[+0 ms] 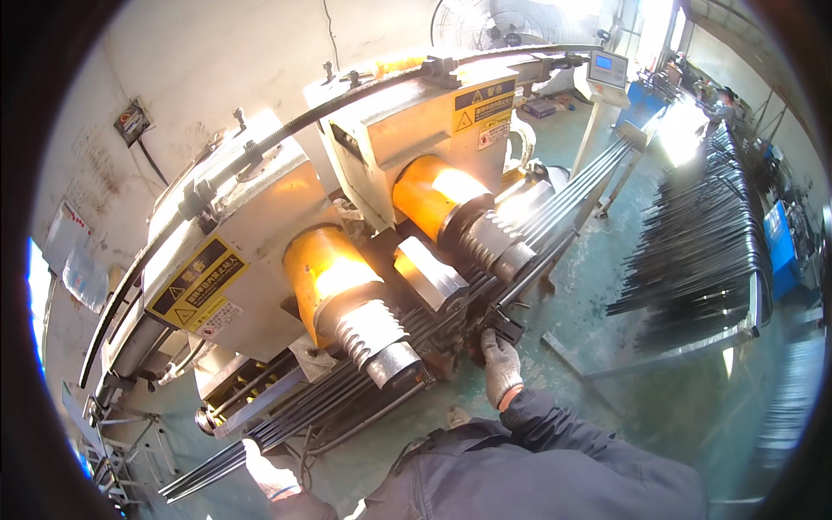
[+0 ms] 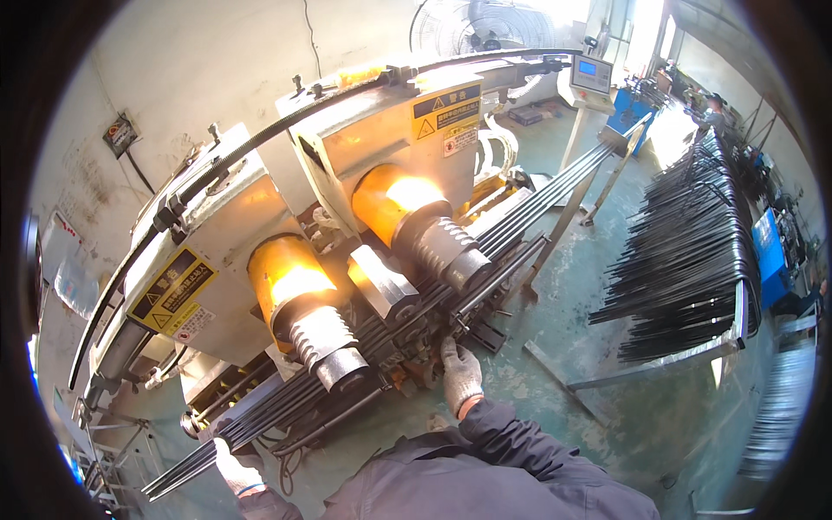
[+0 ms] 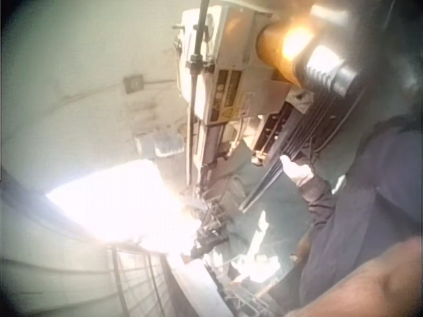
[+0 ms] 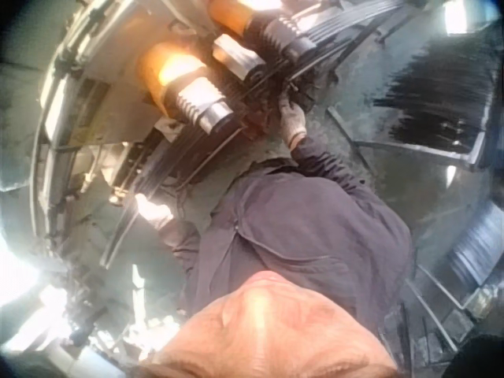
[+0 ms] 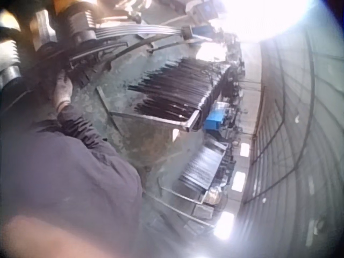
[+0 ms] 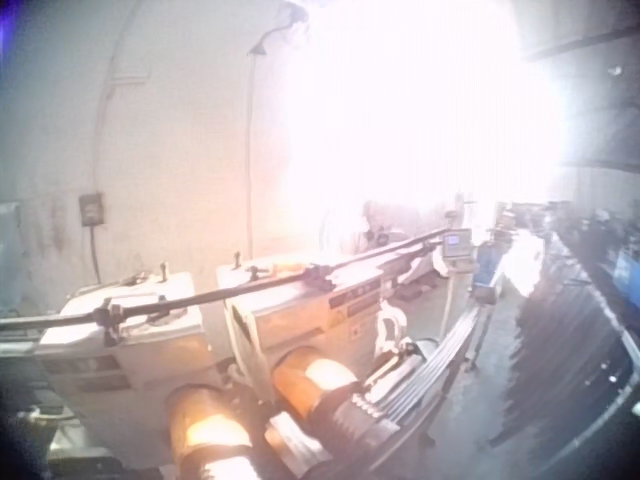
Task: The person repeatedly picks up bundles of long metal rods, feeds them into a bending machine, and removes the bent rods. The bent rods are stacked on a rack to the right of the machine.
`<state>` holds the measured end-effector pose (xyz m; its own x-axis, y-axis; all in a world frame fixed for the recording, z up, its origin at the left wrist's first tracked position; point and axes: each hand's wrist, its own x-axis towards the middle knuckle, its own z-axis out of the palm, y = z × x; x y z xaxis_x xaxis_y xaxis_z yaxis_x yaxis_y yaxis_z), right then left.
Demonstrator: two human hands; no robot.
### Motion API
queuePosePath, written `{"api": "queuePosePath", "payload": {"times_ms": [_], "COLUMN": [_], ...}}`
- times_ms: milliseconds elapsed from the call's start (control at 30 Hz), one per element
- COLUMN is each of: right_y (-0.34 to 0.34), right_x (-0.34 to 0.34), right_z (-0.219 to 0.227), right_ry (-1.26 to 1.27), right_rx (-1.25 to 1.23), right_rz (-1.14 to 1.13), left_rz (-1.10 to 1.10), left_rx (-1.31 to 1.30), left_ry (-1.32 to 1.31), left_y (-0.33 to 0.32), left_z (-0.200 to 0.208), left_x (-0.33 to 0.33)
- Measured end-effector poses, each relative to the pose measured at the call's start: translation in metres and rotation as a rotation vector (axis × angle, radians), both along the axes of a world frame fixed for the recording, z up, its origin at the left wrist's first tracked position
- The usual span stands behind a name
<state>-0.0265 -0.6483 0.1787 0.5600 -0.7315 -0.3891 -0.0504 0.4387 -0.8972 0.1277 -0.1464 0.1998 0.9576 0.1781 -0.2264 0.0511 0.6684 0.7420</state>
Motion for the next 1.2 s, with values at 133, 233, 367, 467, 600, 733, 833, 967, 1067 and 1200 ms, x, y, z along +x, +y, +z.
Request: {"api": "queuePosePath", "payload": {"times_ms": [133, 233, 367, 467, 600, 733, 833, 967, 1067, 1200], "right_y": [-0.023, -0.065, -0.105, -0.104, -0.057, -0.011, 0.042, 0.094, 0.116, 0.123], "right_x": [-0.003, -0.036, -0.043, -0.072, -0.113, -0.102, -0.114, -0.133, -0.148, -0.166], "right_z": [-0.083, -0.171, -0.248, -0.242, -0.209, -0.196, -0.197, -0.207, -0.214, -0.196], "right_ry": [0.151, 0.358, -0.026, 0.273, 0.695, 1.306, 1.142, 1.024, 0.975, 0.865], "right_rx": [-0.608, -1.418, -0.033, -0.024, -0.196, -0.124, -0.125, -0.111, -0.113, -0.169], "right_rz": [0.121, 0.413, 0.108, 0.235, 0.162, 0.171, 0.285, 0.383, 0.41, 0.428], "left_rz": [-0.169, -0.217, 0.035, 0.132, 0.083, 0.245, 0.35, 0.417, 0.417, 0.436], "left_rx": [0.052, 0.976, 0.259, 0.464, -0.078, -0.329, -0.174, -0.19, -0.101, -0.031], "left_ry": [-0.044, -0.026, 0.208, -0.07, -0.093, -0.014, -0.094, -0.044, -0.073, -0.055], "left_y": [-0.065, -0.073, -0.023, 0.04, 0.156, 0.288, 0.378, 0.452, 0.467, 0.471], "left_z": [0.041, 0.053, 0.041, 0.032, 0.036, 0.027, 0.021, 0.032, 0.034, 0.024], "left_x": [-0.024, -0.031, -0.028, -0.029, -0.015, -0.002, 0.01, 0.024, 0.031, 0.03]}}
